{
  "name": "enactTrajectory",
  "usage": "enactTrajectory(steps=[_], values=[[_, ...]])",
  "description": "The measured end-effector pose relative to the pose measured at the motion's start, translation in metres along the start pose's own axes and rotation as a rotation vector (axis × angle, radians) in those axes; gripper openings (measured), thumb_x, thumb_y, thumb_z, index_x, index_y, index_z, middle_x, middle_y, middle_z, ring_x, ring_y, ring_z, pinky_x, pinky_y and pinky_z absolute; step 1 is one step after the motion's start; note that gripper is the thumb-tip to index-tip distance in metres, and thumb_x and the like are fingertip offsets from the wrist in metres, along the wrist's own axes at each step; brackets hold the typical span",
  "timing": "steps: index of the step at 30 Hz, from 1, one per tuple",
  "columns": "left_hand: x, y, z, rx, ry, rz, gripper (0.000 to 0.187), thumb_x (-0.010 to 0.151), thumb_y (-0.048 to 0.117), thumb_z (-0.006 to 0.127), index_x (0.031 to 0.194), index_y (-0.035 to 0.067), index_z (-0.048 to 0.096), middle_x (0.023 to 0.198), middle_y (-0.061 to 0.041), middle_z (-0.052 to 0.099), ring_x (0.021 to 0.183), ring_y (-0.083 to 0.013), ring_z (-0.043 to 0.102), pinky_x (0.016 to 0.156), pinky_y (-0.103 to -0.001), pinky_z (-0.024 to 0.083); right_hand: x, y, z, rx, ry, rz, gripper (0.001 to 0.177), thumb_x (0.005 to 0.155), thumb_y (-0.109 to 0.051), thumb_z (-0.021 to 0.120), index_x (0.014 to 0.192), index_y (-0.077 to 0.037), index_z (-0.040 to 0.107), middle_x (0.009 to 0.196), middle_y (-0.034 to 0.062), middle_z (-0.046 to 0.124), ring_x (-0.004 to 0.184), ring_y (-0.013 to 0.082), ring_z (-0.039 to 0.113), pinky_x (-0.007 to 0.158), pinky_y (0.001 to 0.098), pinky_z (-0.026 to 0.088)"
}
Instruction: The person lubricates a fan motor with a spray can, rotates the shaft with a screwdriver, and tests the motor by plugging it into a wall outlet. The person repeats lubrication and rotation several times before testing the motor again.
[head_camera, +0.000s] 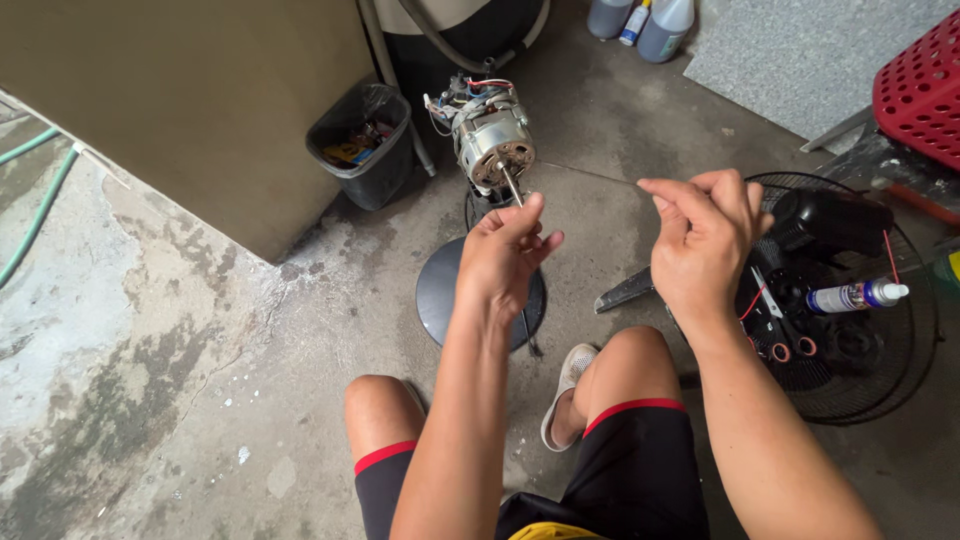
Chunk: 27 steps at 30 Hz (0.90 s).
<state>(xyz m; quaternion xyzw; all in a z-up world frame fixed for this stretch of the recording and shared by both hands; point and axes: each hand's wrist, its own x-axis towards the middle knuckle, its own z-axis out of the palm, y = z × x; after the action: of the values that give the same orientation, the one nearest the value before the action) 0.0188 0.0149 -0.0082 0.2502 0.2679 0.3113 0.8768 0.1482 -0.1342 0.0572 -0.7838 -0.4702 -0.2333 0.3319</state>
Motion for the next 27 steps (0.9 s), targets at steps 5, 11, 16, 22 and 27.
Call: enactTrajectory(steps=[5, 11, 16, 22, 27], values=[[-0.011, 0.023, -0.008, -0.281, -0.211, -0.178, 0.029, 0.101, 0.023, 0.055, 0.112, -0.001, 0.067, 0.088, -0.007, 0.073, 0.082, -0.0195, 0.072, 0.087, -0.04, 0.061, 0.007, -0.008, 0.004, -0.004, -0.004, -0.077, 0.023, 0.098, -0.006, 0.076, 0.106, -0.027, 0.08, 0.105, -0.0033, 0.056, 0.106, 0.0231, 0.051, 0.097, 0.0406, 0.032], [0.008, 0.003, -0.014, -0.248, -0.141, -0.157, 0.023, 0.101, 0.024, 0.064, 0.104, 0.002, 0.067, 0.089, -0.008, 0.073, 0.081, -0.021, 0.074, 0.086, -0.039, 0.063, 0.021, -0.015, -0.001, -0.12, 0.03, -0.239, 0.031, 0.095, 0.001, 0.072, 0.108, -0.027, 0.082, 0.103, -0.0003, 0.057, 0.103, 0.0243, 0.049, 0.093, 0.0404, 0.03], [0.011, -0.003, -0.015, -0.224, -0.156, -0.154, 0.022, 0.1, 0.028, 0.071, 0.099, 0.006, 0.067, 0.088, -0.006, 0.072, 0.079, -0.0198, 0.072, 0.084, -0.038, 0.061, 0.031, -0.015, -0.003, -0.176, 0.021, -0.345, 0.034, 0.09, 0.001, 0.07, 0.107, -0.026, 0.081, 0.104, 0.0004, 0.057, 0.104, 0.0231, 0.05, 0.094, 0.0403, 0.03], [-0.005, 0.009, -0.02, -0.36, -0.285, -0.178, 0.023, 0.101, 0.025, 0.064, 0.106, 0.003, 0.068, 0.092, -0.006, 0.072, 0.081, -0.0183, 0.073, 0.089, -0.044, 0.063, 0.031, -0.013, -0.004, -0.13, 0.023, -0.314, 0.028, 0.095, -0.001, 0.071, 0.106, -0.025, 0.081, 0.102, -0.0004, 0.056, 0.103, 0.0233, 0.05, 0.096, 0.0422, 0.03], [0.002, 0.003, -0.028, -0.437, -0.36, -0.204, 0.018, 0.105, 0.013, 0.057, 0.115, 0.001, 0.066, 0.099, -0.011, 0.074, 0.091, -0.0221, 0.075, 0.092, -0.041, 0.061, 0.037, -0.013, -0.004, -0.222, 0.055, -0.348, 0.035, 0.089, 0.002, 0.068, 0.105, -0.026, 0.082, 0.104, 0.0003, 0.057, 0.105, 0.0235, 0.05, 0.093, 0.0395, 0.029]])
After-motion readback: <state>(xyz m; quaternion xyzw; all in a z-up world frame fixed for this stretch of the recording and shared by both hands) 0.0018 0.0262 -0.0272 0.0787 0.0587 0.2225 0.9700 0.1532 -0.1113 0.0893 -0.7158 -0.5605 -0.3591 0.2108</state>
